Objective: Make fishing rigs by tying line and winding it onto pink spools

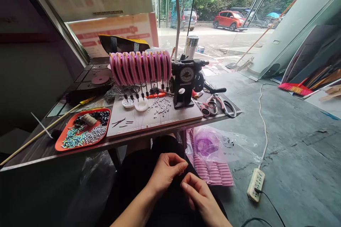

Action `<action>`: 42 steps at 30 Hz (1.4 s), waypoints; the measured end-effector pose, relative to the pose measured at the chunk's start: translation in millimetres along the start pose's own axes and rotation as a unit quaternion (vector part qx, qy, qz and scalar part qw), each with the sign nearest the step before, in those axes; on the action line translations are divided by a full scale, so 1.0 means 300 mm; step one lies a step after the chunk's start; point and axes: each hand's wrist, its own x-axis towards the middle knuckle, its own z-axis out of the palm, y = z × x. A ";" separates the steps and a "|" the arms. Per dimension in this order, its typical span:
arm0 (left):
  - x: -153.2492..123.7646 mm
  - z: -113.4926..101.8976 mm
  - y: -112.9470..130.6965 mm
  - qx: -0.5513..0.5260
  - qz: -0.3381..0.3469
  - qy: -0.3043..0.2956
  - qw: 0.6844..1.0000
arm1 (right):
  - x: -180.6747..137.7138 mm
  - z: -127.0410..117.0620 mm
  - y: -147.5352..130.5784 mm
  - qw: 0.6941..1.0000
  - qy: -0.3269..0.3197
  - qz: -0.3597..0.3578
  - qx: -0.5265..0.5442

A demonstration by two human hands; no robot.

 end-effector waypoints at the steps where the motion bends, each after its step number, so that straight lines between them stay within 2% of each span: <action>1: 0.001 -0.001 -0.003 -0.001 -0.002 -0.003 1.000 | 0.000 0.001 -0.001 1.000 0.002 -0.001 0.000; 8: 0.009 -0.003 -0.025 -0.026 -0.023 -0.011 0.999 | 0.000 -0.003 -0.015 1.000 0.000 0.008 -0.016; 13: 0.013 -0.005 -0.037 -0.046 -0.039 -0.009 0.998 | 0.002 -0.011 0.010 0.999 -0.004 0.001 -0.043; 16: 0.015 -0.008 -0.035 -0.051 -0.044 -0.009 0.998 | -0.005 -0.037 0.010 0.992 -0.001 -0.020 -0.123; 18: 0.017 -0.011 -0.033 -0.056 -0.052 -0.007 0.997 | -0.002 -0.074 -0.037 0.973 0.021 -0.067 -0.220; 20: 0.018 -0.015 -0.031 -0.060 -0.065 -0.008 0.996 | 0.021 -0.126 -0.136 0.923 0.084 -0.150 -0.344; 21: 0.019 -0.016 -0.030 -0.062 -0.072 -0.010 0.995 | 0.041 -0.154 -0.201 0.885 0.126 -0.199 -0.402; 22: 0.018 -0.017 -0.029 -0.064 -0.080 -0.012 0.995 | 0.067 -0.181 -0.274 0.831 0.181 -0.239 -0.469; 24: 0.017 -0.018 -0.026 -0.071 -0.095 -0.017 0.993 | 0.131 -0.223 -0.419 0.783 0.252 -0.265 -0.504; 25: 0.016 -0.018 -0.026 -0.076 -0.104 -0.019 0.991 | 0.166 -0.235 -0.484 0.723 0.296 -0.244 -0.574; 27: 0.014 -0.018 -0.025 -0.087 -0.122 -0.021 0.988 | 0.232 -0.236 -0.580 0.635 0.327 -0.161 -0.681; 28: 0.013 -0.018 -0.026 -0.092 -0.129 -0.021 0.987 | 0.261 -0.229 -0.610 0.600 0.329 -0.117 -0.720; 29: 0.012 -0.018 -0.027 -0.097 -0.135 -0.021 0.986 | 0.286 -0.218 -0.629 0.582 0.325 -0.082 -0.741; 31: 0.010 -0.019 -0.029 -0.104 -0.142 -0.020 0.984 | 0.325 -0.195 -0.642 0.570 0.321 -0.046 -0.755; 36: 0.006 -0.021 -0.033 -0.102 -0.142 -0.023 0.984 | 0.358 -0.179 -0.641 0.577 0.334 -0.038 -0.744; 40: 0.006 -0.019 -0.029 -0.092 -0.134 -0.025 0.986 | 0.269 -0.222 -0.646 0.585 0.370 -0.053 -0.720; 42: 0.006 -0.018 -0.028 -0.090 -0.129 -0.026 0.987 | 0.178 -0.258 -0.625 0.613 0.399 -0.084 -0.676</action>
